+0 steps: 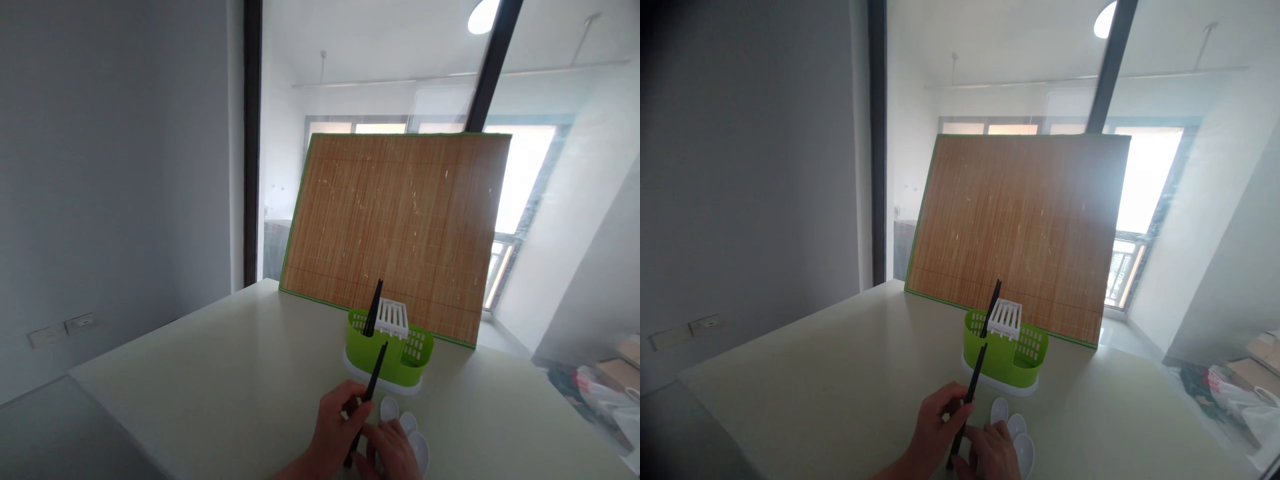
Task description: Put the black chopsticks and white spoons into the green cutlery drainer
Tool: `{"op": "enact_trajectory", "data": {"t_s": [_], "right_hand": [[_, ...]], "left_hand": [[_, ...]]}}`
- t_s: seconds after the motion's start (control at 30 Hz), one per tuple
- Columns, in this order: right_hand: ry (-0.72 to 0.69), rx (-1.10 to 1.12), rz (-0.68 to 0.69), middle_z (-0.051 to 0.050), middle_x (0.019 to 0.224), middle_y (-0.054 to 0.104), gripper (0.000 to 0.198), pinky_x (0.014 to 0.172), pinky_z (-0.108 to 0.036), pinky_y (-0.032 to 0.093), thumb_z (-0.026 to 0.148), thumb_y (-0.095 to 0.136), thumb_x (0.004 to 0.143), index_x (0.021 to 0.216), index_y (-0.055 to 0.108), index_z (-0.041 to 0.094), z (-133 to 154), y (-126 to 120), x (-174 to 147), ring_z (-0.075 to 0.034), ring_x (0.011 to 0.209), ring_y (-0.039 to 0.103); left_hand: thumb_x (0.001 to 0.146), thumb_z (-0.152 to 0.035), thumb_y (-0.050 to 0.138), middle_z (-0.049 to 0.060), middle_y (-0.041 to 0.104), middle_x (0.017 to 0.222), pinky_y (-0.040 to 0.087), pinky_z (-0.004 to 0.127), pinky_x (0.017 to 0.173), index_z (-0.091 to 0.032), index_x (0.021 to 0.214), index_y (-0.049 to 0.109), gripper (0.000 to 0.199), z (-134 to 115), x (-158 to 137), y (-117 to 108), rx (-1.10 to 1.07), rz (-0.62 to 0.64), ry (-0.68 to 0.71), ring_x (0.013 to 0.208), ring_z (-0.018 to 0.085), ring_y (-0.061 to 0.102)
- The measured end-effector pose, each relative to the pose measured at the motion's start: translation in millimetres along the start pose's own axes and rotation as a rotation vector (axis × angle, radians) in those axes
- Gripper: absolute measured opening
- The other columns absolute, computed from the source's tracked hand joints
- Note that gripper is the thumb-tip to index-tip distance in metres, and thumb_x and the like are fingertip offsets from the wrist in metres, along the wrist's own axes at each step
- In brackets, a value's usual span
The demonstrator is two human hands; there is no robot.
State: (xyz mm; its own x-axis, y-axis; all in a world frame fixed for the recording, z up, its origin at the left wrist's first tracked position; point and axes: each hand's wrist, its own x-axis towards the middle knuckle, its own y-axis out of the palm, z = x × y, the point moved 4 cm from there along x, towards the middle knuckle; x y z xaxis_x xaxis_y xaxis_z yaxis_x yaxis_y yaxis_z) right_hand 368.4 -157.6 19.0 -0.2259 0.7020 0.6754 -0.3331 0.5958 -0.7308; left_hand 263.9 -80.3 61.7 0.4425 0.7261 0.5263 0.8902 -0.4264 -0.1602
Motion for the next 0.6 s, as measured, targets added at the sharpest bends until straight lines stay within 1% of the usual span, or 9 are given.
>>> {"op": "enact_trajectory", "data": {"t_s": [0.07,0.13,0.2,0.33,0.5,0.6], "right_hand": [[0.011,-0.017,-0.015,0.006,0.060,0.058,0.010,0.059,-0.026,0.032,0.025,0.058,0.080,0.084,0.048,0.024,-2,4,-2,-0.014,0.057,0.053],[0.014,-0.022,-0.027,0.005,0.060,0.057,0.012,0.059,-0.026,0.032,0.026,0.054,0.082,0.075,0.046,0.023,-4,6,-5,-0.013,0.057,0.052],[-0.003,-0.021,-0.036,0.005,0.059,0.056,0.015,0.059,-0.025,0.032,0.025,0.053,0.084,0.071,0.044,0.023,-5,7,-6,-0.012,0.056,0.051],[0.020,-0.005,-0.011,0.004,0.062,0.057,0.017,0.060,-0.026,0.031,0.026,0.053,0.084,0.069,0.046,0.023,-10,13,-10,-0.013,0.059,0.052],[0.077,0.048,0.065,0.003,0.068,0.060,0.008,0.063,-0.028,0.031,0.027,0.051,0.083,0.075,0.051,0.024,-17,29,-16,-0.016,0.067,0.055],[0.085,0.074,0.025,0.003,0.065,0.059,0.009,0.063,-0.029,0.030,0.027,0.048,0.083,0.075,0.052,0.024,-17,32,-18,-0.017,0.065,0.054]], "left_hand": [[0.079,-0.027,0.058,-0.003,0.052,0.063,0.038,0.018,0.054,-0.017,0.079,0.062,0.011,0,-3,1,-0.020,0.006,0.002,0.056,0.009,0.044],[0.079,-0.026,0.058,-0.003,0.051,0.063,0.037,0.018,0.053,-0.016,0.079,0.062,0.011,0,-5,2,-0.046,0.031,-0.011,0.056,0.008,0.044],[0.079,-0.026,0.060,-0.002,0.053,0.064,0.037,0.018,0.054,-0.016,0.079,0.063,0.011,0,-6,4,-0.071,0.061,-0.028,0.057,0.008,0.045],[0.077,-0.025,0.062,-0.002,0.053,0.064,0.036,0.018,0.053,-0.015,0.079,0.064,0.010,1,-6,5,-0.115,0.120,-0.062,0.057,0.008,0.045],[0.075,-0.026,0.064,-0.002,0.053,0.060,0.036,0.018,0.051,-0.013,0.076,0.064,0.013,-8,2,-1,-0.159,0.188,-0.102,0.053,0.008,0.046],[0.076,-0.028,0.064,-0.002,0.056,0.061,0.037,0.018,0.051,-0.014,0.078,0.065,0.015,-20,8,-7,-0.172,0.239,-0.103,0.053,0.008,0.049]]}}
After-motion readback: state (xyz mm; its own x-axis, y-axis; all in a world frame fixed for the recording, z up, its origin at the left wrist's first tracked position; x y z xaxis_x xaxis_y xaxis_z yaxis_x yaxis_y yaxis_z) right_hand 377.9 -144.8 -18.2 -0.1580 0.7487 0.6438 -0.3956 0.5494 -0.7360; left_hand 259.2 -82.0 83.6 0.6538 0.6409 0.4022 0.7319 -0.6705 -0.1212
